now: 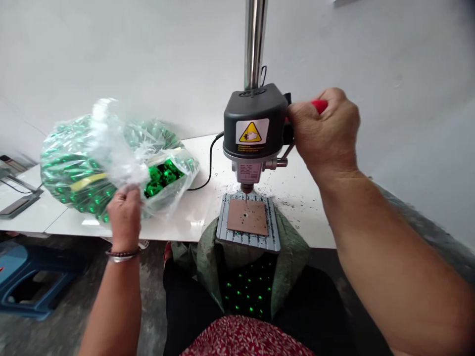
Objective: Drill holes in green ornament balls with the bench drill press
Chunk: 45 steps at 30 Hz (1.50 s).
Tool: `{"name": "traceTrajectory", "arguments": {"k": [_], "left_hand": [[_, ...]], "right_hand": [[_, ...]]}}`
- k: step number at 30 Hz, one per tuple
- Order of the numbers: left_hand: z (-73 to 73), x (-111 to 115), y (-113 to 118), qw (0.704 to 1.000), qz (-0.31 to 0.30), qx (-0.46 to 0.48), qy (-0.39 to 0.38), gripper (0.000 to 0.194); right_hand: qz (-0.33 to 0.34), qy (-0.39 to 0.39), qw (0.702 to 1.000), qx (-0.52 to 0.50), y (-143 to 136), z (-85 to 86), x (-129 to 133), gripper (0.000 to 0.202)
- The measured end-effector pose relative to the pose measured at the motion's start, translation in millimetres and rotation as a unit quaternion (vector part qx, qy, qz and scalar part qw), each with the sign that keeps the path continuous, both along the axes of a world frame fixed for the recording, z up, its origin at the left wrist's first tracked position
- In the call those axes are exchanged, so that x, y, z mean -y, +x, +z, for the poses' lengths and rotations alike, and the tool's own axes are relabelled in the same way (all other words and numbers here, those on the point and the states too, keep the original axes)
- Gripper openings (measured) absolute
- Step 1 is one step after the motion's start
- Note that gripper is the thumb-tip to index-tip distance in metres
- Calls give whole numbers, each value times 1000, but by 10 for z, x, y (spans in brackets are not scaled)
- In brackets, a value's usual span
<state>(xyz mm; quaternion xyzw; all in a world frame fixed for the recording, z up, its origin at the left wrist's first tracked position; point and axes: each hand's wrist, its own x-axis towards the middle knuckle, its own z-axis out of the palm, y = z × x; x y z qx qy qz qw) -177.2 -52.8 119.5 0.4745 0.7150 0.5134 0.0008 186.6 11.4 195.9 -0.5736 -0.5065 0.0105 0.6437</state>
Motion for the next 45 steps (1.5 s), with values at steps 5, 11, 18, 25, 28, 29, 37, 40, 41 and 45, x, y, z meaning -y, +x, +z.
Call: {"name": "traceTrajectory", "arguments": {"k": [5, 11, 18, 25, 28, 29, 37, 40, 41, 45], "left_hand": [[-342, 160, 243, 994, 106, -23, 11, 23], [-586, 272, 606, 980, -4, -189, 61, 18], [-606, -322, 575, 916, -120, -261, -281, 34], [-833, -358, 751, 885, -207, -265, -321, 55], [-929, -296, 816, 887, -204, -286, -299, 54], [-939, -265, 808, 893, -206, -280, -287, 53], [-600, 314, 713, 974, -175, 139, -33, 56], [-551, 411, 925, 875, -331, 349, -58, 58], [-572, 404, 1016, 843, -364, 389, -78, 58], [-774, 260, 1333, 777, -402, 460, -152, 62]], "right_hand": [[5, -18, 1000, -13, -18, 31, 56, 26], [13, -10, 1000, 2, -6, 30, 60, 25], [14, -36, 999, -24, -37, 67, 95, 27], [25, 21, 999, 0, 19, -9, 30, 29], [16, 3, 1000, -8, -2, 7, 48, 26], [12, -8, 1000, -12, -11, 16, 57, 25], [16, -2, 1000, -17, -14, 22, 59, 25], [15, -13, 1000, -23, -23, 42, 73, 26], [15, -23, 999, -27, -28, 54, 81, 27], [34, -42, 998, -43, -39, 79, 106, 29]]}}
